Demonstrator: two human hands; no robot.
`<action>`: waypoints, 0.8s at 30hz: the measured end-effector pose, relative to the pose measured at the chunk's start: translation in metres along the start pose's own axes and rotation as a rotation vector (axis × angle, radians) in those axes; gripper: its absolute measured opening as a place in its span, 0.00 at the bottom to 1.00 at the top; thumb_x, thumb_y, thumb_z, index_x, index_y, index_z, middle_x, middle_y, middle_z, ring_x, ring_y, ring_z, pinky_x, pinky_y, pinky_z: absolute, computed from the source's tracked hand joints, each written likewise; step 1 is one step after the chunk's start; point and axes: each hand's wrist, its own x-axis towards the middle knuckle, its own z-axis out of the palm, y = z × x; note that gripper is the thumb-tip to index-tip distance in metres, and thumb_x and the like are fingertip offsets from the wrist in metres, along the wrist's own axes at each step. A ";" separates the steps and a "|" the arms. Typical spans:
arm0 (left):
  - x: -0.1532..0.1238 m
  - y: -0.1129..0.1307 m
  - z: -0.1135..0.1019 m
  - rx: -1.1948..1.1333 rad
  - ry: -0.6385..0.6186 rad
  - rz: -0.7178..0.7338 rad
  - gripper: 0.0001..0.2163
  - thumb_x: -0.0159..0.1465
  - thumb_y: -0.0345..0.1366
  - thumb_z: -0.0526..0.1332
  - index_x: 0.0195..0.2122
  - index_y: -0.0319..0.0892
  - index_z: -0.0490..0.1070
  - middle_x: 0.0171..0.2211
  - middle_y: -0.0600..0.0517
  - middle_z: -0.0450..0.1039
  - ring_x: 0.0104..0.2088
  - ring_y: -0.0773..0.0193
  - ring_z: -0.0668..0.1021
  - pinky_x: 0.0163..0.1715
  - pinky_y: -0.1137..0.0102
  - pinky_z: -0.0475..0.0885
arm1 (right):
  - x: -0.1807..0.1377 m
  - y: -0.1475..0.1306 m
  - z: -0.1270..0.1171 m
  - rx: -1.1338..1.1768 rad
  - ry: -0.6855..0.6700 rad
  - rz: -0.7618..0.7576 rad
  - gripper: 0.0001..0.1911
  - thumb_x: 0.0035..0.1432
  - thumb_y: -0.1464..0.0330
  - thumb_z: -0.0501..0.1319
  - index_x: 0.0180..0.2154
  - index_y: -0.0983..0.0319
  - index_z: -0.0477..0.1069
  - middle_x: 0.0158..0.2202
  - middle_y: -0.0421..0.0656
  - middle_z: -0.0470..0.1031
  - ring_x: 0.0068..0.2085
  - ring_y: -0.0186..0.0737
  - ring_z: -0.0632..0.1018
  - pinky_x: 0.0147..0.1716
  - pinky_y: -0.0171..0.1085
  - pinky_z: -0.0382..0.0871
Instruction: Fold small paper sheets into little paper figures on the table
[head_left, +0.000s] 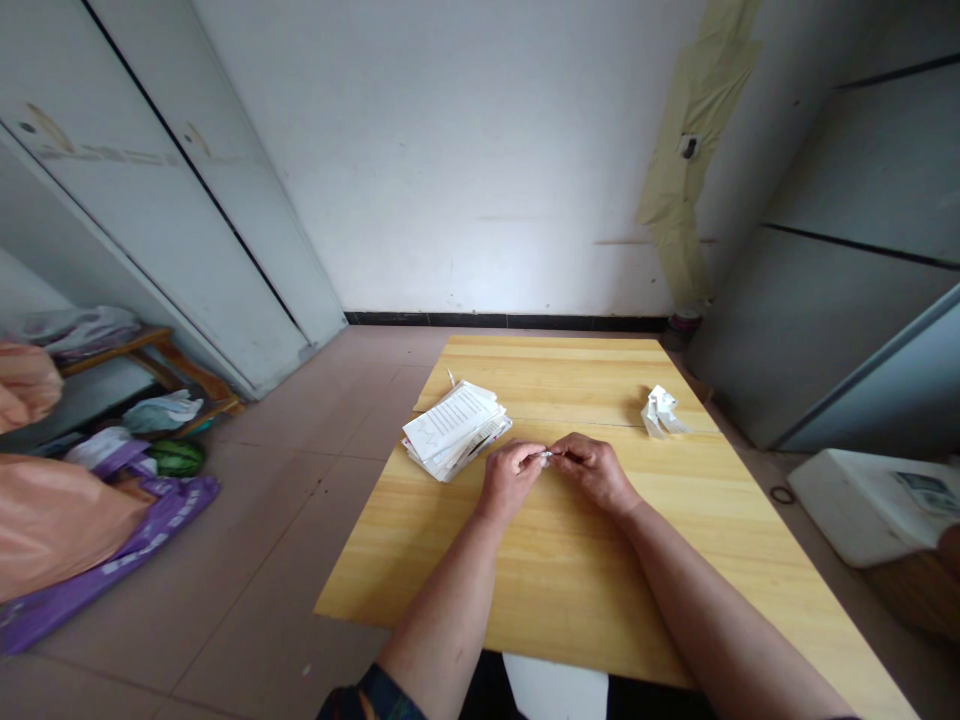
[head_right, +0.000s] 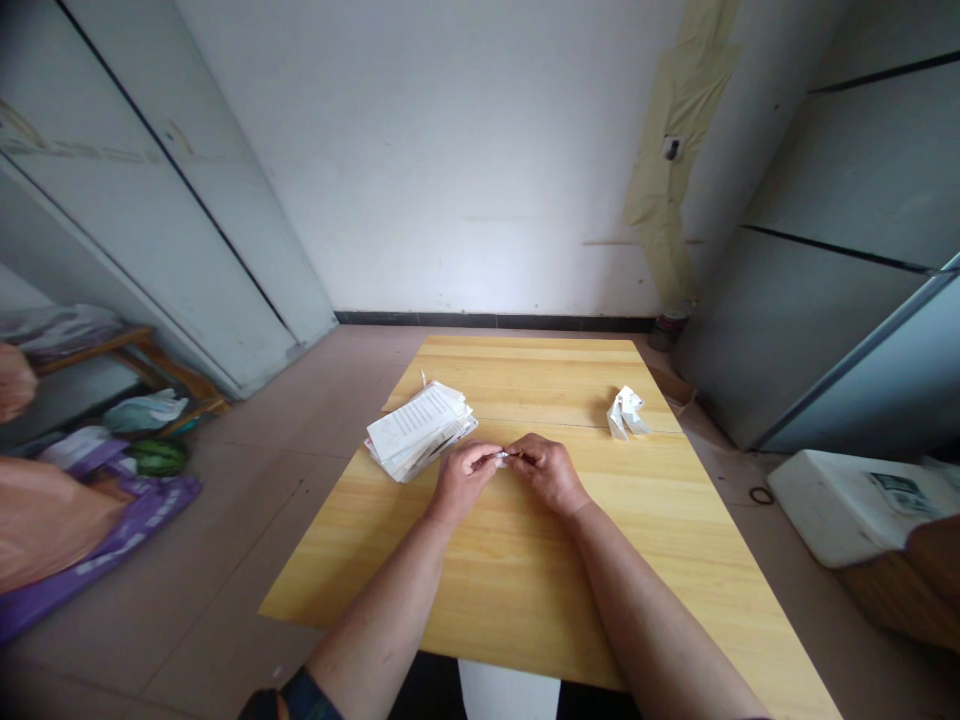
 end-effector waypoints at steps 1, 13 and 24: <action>0.000 0.000 0.000 -0.009 -0.003 0.004 0.09 0.57 0.26 0.60 0.34 0.42 0.78 0.31 0.49 0.78 0.32 0.63 0.77 0.33 0.72 0.71 | 0.000 0.000 0.000 0.004 0.000 0.013 0.10 0.56 0.61 0.61 0.32 0.60 0.76 0.30 0.44 0.78 0.31 0.39 0.78 0.31 0.35 0.70; 0.001 -0.006 -0.002 -0.089 -0.050 -0.043 0.08 0.59 0.30 0.59 0.34 0.41 0.79 0.28 0.50 0.78 0.29 0.64 0.77 0.31 0.72 0.72 | -0.002 0.003 0.000 0.251 -0.019 0.200 0.13 0.51 0.58 0.63 0.28 0.62 0.74 0.24 0.41 0.74 0.26 0.35 0.73 0.27 0.34 0.67; 0.001 -0.006 -0.003 -0.173 -0.052 -0.097 0.08 0.58 0.31 0.60 0.35 0.40 0.79 0.29 0.49 0.78 0.28 0.65 0.77 0.30 0.72 0.73 | -0.001 0.004 0.000 0.383 -0.042 0.302 0.17 0.47 0.55 0.66 0.28 0.63 0.74 0.23 0.40 0.73 0.22 0.31 0.68 0.23 0.32 0.64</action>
